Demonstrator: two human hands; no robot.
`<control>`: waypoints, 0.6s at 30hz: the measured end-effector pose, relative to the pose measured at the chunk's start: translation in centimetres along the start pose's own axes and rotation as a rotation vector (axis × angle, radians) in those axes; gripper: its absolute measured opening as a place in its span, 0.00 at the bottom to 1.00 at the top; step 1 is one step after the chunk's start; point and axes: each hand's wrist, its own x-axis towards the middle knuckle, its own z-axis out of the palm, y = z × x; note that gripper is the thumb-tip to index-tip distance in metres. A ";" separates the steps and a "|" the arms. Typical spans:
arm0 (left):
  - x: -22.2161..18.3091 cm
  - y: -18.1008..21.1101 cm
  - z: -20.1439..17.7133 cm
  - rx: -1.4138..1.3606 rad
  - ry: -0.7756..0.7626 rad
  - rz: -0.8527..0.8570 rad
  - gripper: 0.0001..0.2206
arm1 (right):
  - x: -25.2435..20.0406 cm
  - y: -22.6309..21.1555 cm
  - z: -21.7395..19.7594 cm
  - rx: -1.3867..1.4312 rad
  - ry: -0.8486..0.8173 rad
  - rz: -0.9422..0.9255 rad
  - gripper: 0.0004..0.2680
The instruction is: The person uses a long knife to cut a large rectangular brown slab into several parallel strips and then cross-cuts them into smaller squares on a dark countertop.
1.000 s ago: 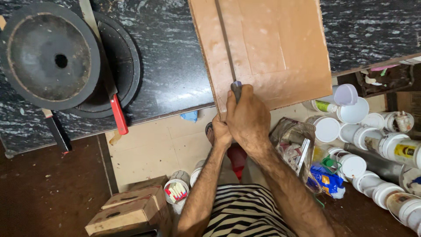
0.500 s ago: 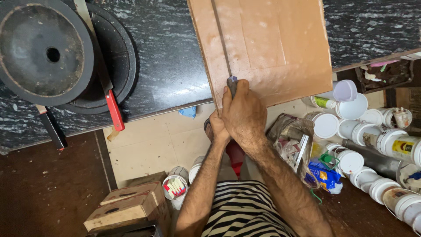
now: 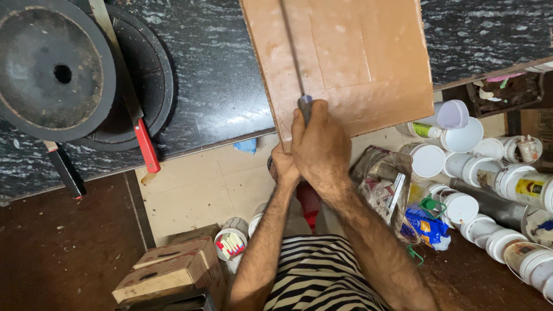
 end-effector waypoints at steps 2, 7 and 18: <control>0.0 0.0 -0.2 0.024 0.019 -0.010 0.11 | 0.0 0.1 -0.8 0.038 -0.005 0.052 0.12; 0.8 -2.5 -1.0 -0.059 -0.011 -0.003 0.11 | 0.6 0.9 -1.7 -0.035 0.067 0.010 0.12; 1.0 -4.1 -2.2 -0.052 0.014 0.021 0.06 | 1.4 2.3 -2.0 -0.033 0.013 0.043 0.12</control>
